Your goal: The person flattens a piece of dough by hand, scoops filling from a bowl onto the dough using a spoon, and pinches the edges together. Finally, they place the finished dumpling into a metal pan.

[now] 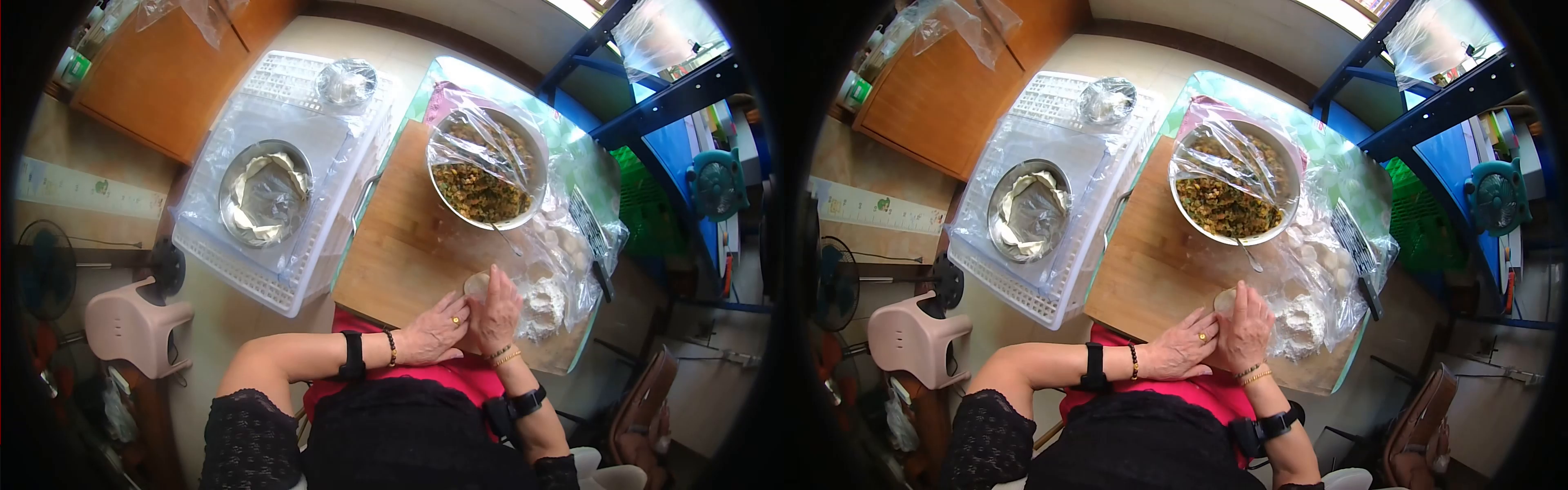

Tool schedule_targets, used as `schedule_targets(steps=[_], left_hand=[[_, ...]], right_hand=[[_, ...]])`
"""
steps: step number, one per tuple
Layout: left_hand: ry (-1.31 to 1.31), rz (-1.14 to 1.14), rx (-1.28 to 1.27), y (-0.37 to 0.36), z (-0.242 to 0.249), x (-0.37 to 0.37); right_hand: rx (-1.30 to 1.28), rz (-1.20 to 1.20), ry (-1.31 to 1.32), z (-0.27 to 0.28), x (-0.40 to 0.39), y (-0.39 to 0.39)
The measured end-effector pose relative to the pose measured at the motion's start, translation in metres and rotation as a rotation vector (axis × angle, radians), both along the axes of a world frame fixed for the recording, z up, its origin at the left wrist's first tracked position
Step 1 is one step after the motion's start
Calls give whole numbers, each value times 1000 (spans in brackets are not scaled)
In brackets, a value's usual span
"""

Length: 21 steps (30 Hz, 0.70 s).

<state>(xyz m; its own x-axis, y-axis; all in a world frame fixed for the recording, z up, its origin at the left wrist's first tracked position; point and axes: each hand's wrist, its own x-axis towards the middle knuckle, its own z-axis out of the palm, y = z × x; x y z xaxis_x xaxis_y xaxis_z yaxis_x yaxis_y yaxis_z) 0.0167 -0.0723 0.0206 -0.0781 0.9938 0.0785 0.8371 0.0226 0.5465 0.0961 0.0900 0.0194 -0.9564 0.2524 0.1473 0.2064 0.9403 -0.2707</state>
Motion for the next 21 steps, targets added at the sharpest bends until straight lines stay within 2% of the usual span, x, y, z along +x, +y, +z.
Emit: schedule_targets(steps=[3, 5, 8, 11, 13, 15, 17, 19, 21], left_hand=[[34, 31, 42, 1, -12, 5], [48, 64, 110, 1, -14, 4], [59, 82, 100, 1, -11, 0], [-9, 131, 70, 2, -1, -1], [-11, 38, -57, 2, 4, -4], [17, 50, -11, -1, -4, 0], [50, 71, 37, -3, -13, 3], [90, 96, 134, -2, -17, 0], [86, 114, 120, 1, -14, -2]], right_hand=[[29, -109, 87, -9, -16, 23], [-57, -184, 40, -10, -22, 42], [-216, -175, 206, -8, -24, 48], [-159, -29, 197, 4, -14, 25], [-148, -1, 119, 11, -10, 4], [31, 8, -9, 1, -8, -1], [49, -52, 23, -6, -17, 9], [-6, -180, 19, -11, -28, 29], [-99, -203, 59, -18, -28, 41]])
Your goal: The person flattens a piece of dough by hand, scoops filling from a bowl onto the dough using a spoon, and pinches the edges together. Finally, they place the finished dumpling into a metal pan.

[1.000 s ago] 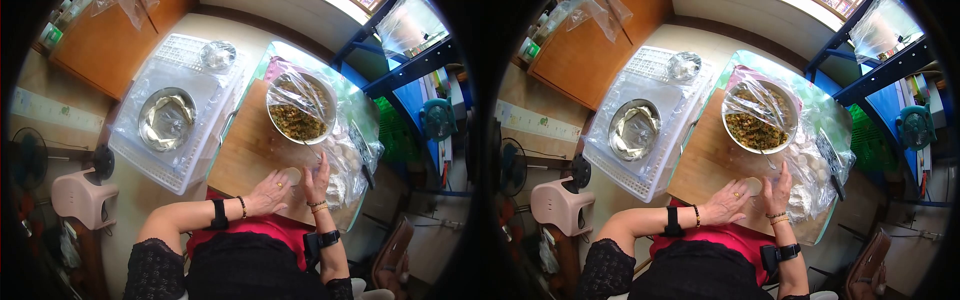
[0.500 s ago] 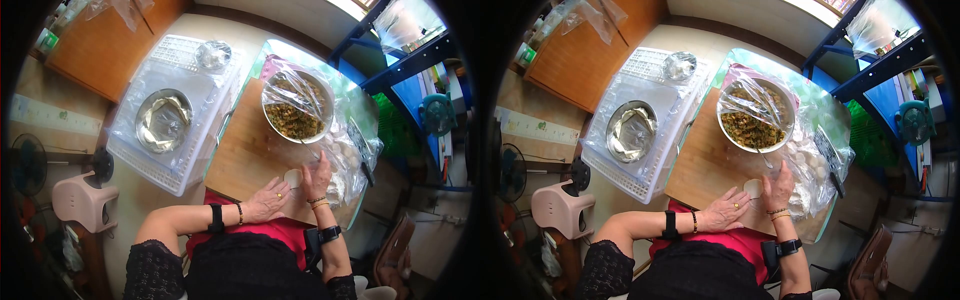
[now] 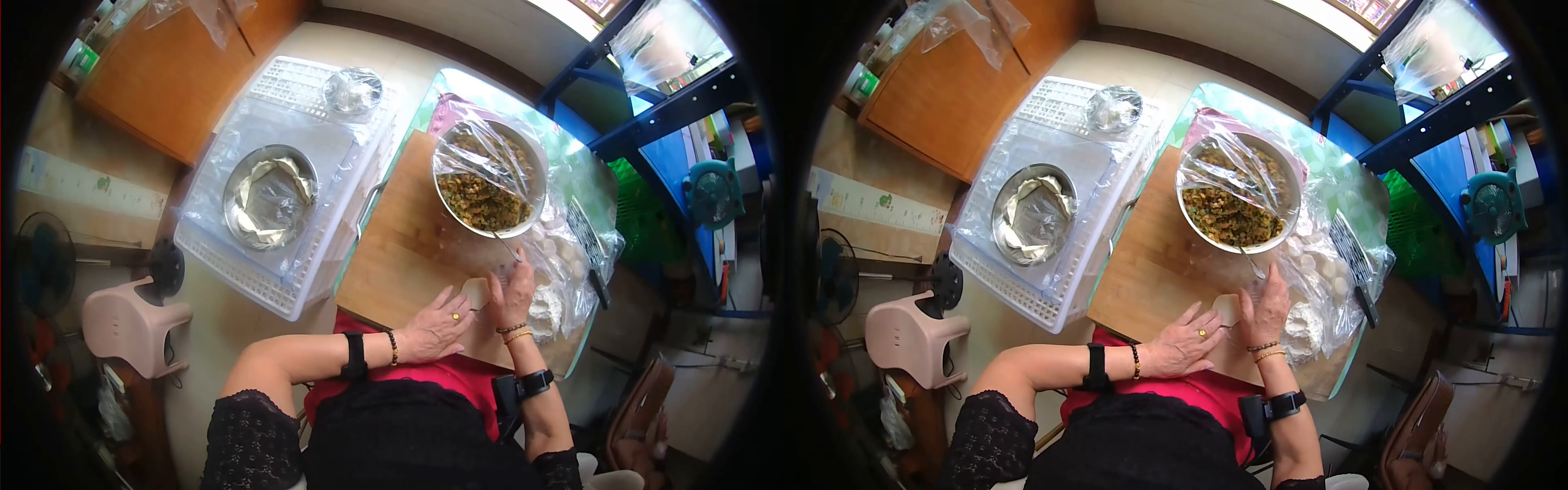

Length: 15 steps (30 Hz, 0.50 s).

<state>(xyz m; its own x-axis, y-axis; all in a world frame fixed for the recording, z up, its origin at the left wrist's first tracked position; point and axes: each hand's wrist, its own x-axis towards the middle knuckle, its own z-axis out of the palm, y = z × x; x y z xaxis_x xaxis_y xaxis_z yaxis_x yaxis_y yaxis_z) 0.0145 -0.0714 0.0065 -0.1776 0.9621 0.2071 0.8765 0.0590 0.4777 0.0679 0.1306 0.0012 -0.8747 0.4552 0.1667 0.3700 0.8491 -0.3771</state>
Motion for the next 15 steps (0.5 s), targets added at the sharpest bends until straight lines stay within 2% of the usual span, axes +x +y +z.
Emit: schedule_targets(steps=[2, 5, 6, 8, 10, 12, 15], left_hand=[[-19, 22, -23, -1, 5, -1], [-46, 25, -133, 1, 16, -3], [-47, -8, -171, 0, 15, -3], [-49, -47, -213, -3, 10, -2], [-24, 11, -17, -8, -4, 0], [-5, 1, -21, -8, -3, 0], [-5, 40, -46, -8, 7, -7]], right_hand=[[-144, 87, 128, 1, 4, 0], [-39, 218, 65, 27, 10, -33], [-41, 214, 63, 23, 12, -39], [119, 214, -47, 11, 15, -45], [126, 159, -4, 6, 8, -34], [37, 17, -82, 4, -4, -13], [-100, 58, 33, 5, -5, -5]])
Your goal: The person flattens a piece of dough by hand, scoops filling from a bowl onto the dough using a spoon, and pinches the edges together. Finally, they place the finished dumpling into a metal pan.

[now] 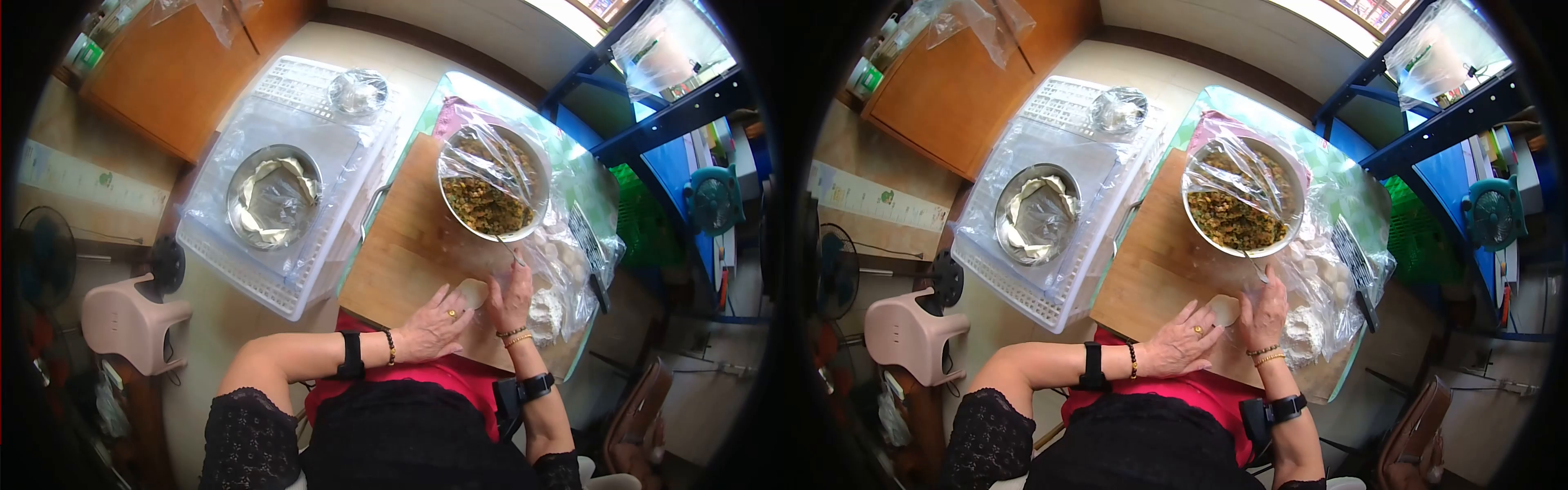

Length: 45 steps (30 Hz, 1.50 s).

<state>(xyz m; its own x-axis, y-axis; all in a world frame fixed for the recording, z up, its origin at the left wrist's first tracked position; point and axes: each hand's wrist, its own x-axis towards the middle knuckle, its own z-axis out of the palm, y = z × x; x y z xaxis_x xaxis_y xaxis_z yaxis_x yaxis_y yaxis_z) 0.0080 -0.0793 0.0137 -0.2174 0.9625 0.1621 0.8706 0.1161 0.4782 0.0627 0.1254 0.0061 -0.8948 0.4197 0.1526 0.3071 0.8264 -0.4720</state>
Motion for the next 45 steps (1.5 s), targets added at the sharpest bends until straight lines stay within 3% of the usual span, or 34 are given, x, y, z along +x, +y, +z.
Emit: schedule_targets(steps=[2, 4, 9, 11, 14, 17, 20, 22, 23, 25, 31, 34, 37, 41, 45], left_hand=[[-30, 24, -25, -2, 5, 0], [-15, -14, -49, -2, 5, -2], [-66, -4, -38, -5, -7, -1], [-60, 16, -20, -1, -3, -3], [-100, 129, -70, 8, 2, -8], [-66, 43, -70, 15, -1, -12], [6, -31, 0, 18, -6, -11], [23, -106, 54, 16, 0, -5], [22, -108, 53, 16, 2, -2], [-85, -214, -102, 13, 7, 4], [-45, -184, -39, 7, 0, 8], [-19, -135, 21, 8, 1, 9], [-31, -127, 7, 8, 7, 11], [-68, -222, -167, 10, 11, 9], [-21, -144, 10, 5, -6, 7]], right_hand=[[-59, 42, 57, 7, 9, -9], [158, 222, -6, 23, 12, -32], [238, 141, -17, 4, -4, -31], [105, 27, -92, 0, -13, -11], [-68, -49, 100, -11, -12, 1], [-204, -152, 183, 13, -3, -2], [-153, -91, 112, 29, 15, 0], [-15, 148, 90, 28, 29, 0], [-17, 147, 88, 29, 34, -6], [131, 260, -102, 31, 38, -28], [248, 56, 2, 3, 23, -9], [-32, -55, 55, 3, 16, 5], [-60, 53, 77, 13, 26, -8], [249, 214, -65, 19, 33, -38], [139, 12, -46, 5, 10, -4]])
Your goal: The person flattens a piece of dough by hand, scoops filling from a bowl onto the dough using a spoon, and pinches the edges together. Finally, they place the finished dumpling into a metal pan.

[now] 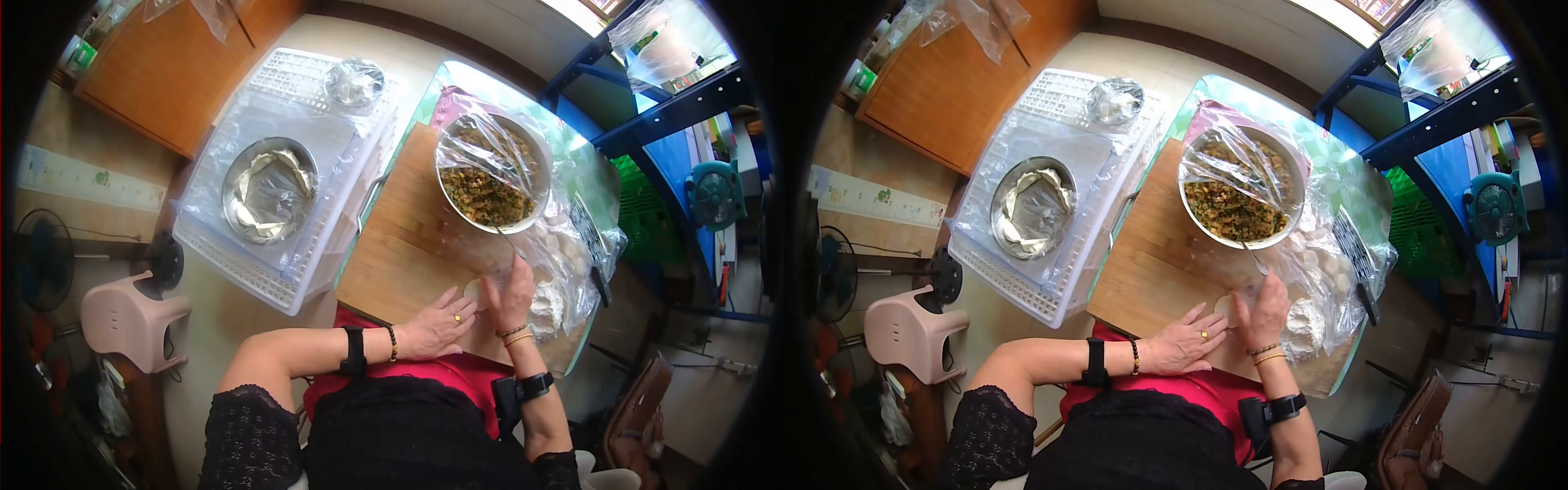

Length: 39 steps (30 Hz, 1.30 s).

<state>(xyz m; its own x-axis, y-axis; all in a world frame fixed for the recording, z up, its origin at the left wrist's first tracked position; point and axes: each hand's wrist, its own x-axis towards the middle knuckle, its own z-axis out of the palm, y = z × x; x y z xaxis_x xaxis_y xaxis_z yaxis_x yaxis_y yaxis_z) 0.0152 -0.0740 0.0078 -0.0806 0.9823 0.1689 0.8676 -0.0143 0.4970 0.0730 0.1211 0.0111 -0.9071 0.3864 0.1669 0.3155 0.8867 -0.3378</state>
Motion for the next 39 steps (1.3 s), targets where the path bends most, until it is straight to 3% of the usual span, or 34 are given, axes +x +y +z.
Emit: schedule_targets(steps=[5, 8, 12, 15, 19, 21, 24, 26, 29, 33, 36, 39], left_hand=[[-55, 63, -47, -2, 15, -12], [-50, -47, -241, -3, 19, -15], [-16, 38, -75, -9, 3, -7], [-1, 61, 10, -7, -1, -10], [-24, 99, -31, -9, 7, -7], [-35, 111, -32, -6, 8, -7], [-40, 58, -137, -9, 5, -6], [-68, 116, -12, -11, -6, -6], [-86, 209, -35, -5, 2, -15], [-95, 227, -11, 16, -1, -22], [-69, 115, -32, 27, 2, -19], [-65, -3, -13, 31, -2, -6]], right_hand=[[-153, 51, 70, 14, 0, 1], [7, 219, 19, 16, 4, -28], [101, 81, -26, -8, -3, -20], [-125, -62, 56, -11, -17, 6], [-265, -11, 136, 9, -8, -4], [-17, 186, 78, 22, -3, -25], [116, 242, -18, 17, -5, -40], [108, 139, -28, -1, -13, -24], [-258, -29, 101, -18, -25, 14], [-439, -236, 237, 13, -12, 18], [-565, -239, 344, 25, 16, 23], [-683, -323, 280, 45, 37, 19]])
